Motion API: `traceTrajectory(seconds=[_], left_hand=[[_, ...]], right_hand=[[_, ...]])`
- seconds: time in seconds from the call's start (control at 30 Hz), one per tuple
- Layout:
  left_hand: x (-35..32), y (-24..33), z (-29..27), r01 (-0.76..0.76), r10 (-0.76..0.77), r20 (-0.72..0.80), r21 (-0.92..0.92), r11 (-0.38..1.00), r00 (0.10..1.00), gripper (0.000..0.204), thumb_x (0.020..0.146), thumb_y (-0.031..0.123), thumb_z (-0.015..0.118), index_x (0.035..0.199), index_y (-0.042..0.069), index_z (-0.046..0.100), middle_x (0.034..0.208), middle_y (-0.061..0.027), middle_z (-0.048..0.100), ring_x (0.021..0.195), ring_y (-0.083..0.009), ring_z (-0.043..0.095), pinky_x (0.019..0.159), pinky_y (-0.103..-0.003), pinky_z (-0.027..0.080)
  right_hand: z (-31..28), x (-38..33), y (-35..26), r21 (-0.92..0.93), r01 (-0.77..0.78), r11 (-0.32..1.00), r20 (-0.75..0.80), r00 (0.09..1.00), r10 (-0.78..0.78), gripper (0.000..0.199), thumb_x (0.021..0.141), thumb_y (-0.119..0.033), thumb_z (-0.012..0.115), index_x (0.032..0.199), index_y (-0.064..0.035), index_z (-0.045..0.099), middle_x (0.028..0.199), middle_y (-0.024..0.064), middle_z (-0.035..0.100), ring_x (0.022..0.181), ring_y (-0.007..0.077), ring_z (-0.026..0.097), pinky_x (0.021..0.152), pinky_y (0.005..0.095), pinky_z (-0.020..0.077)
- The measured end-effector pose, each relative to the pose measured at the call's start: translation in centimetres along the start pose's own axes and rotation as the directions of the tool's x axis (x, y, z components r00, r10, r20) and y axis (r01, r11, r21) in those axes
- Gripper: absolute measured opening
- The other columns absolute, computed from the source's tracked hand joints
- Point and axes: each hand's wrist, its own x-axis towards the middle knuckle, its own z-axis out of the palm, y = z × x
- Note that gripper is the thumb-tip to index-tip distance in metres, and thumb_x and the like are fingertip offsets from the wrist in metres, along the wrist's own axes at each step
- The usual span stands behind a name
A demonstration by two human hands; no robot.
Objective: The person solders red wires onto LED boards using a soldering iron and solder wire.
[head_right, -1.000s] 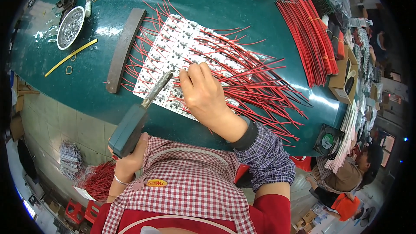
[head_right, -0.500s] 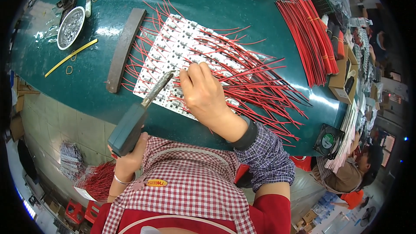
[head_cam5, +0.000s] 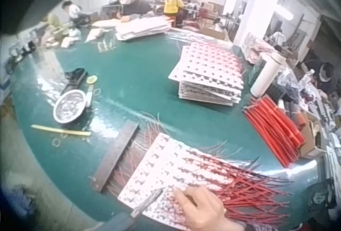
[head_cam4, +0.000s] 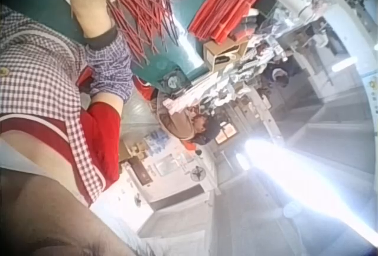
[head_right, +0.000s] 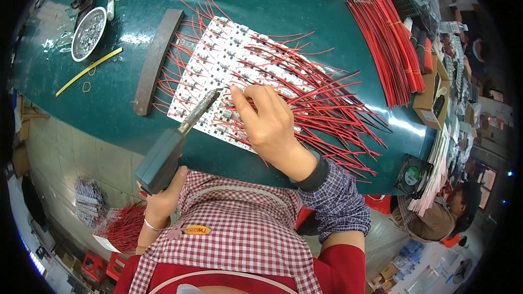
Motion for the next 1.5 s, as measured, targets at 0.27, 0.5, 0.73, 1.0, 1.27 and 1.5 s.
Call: traceTrajectory(seconds=[0.27, 0.5, 0.73, 1.0, 1.27, 1.5], left_hand=[[0.1, 0.4, 0.1, 0.025, -0.025, 0.016, 0.051, 0.998, 1.000, 0.021, 0.079, -0.004, 0.074, 0.099, -0.005, 0.069, 0.089, -0.0104, 0.066, 0.069, -0.0147, 0.062, 0.062, -0.026, 0.050], [-1.4, 0.1, -0.5, 0.112, -0.116, -0.111, -0.042, 0.993, 0.987, 0.026, 0.080, 0.002, 0.078, 0.104, -0.005, 0.069, 0.088, -0.0103, 0.068, 0.070, -0.0155, 0.065, 0.063, -0.027, 0.052], [-1.4, 0.1, -1.2, -0.017, 0.024, -0.070, 0.100, 0.995, 0.997, 0.026, 0.079, 0.003, 0.079, 0.102, -0.005, 0.070, 0.087, -0.0126, 0.070, 0.071, -0.0191, 0.069, 0.063, -0.029, 0.053], [-1.5, -0.1, -1.0, 0.011, -0.009, -0.010, 0.156, 0.988, 1.000, 0.021, 0.077, -0.002, 0.075, 0.097, -0.005, 0.071, 0.091, -0.0156, 0.069, 0.072, -0.0256, 0.069, 0.065, -0.031, 0.054], [-1.5, -0.1, -1.1, -0.009, 0.011, -0.011, 0.170, 0.985, 1.000, 0.022, 0.076, -0.003, 0.075, 0.097, -0.006, 0.071, 0.091, -0.0162, 0.069, 0.072, -0.0263, 0.069, 0.066, -0.031, 0.054], [-1.5, 0.1, -1.0, 0.000, -0.001, 0.005, 0.178, 0.984, 1.000, 0.022, 0.076, -0.004, 0.075, 0.097, -0.006, 0.070, 0.092, -0.0162, 0.069, 0.074, -0.0272, 0.069, 0.067, -0.032, 0.054]], right_hand=[[-1.4, 0.6, -0.9, -0.028, -0.053, 0.998, 0.041, 0.998, 0.054, 0.069, 0.060, 0.017, 0.062, 0.127, -0.0006, 0.067, 0.087, 0.0101, 0.054, 0.076, 0.0249, 0.057, 0.061, 0.0358, 0.0486], [-0.5, 0.4, -1.5, 0.018, -0.106, 0.994, 0.168, 0.981, 0.101, 0.054, 0.060, 0.014, 0.065, 0.112, -0.0003, 0.069, 0.084, 0.0088, 0.055, 0.075, 0.0251, 0.058, 0.058, 0.0375, 0.0475], [0.8, 0.2, -1.6, 0.021, -0.062, 0.998, 0.111, 0.992, 0.059, 0.047, 0.060, 0.011, 0.065, 0.105, -0.0007, 0.070, 0.076, 0.0067, 0.052, 0.069, 0.0241, 0.056, 0.055, 0.0380, 0.0454], [1.3, 0.1, -1.7, 0.001, -0.037, 0.999, 0.066, 0.997, 0.037, 0.041, 0.062, 0.011, 0.064, 0.101, 0.0003, 0.071, 0.073, 0.0062, 0.048, 0.065, 0.0217, 0.054, 0.051, 0.0362, 0.0435], [1.3, -0.1, -1.4, -0.049, 0.017, 0.999, 0.072, 0.997, -0.014, 0.032, 0.072, -0.004, 0.066, 0.104, 0.0014, 0.068, 0.085, 0.0053, 0.055, 0.080, 0.0210, 0.057, 0.060, 0.0329, 0.0461], [1.1, 0.4, -2.0, -0.098, 0.040, 0.994, 0.069, 0.997, -0.033, 0.037, 0.065, 0.001, 0.065, 0.101, 0.0015, 0.072, 0.077, 0.0059, 0.056, 0.072, 0.0227, 0.055, 0.059, 0.0348, 0.0462]])
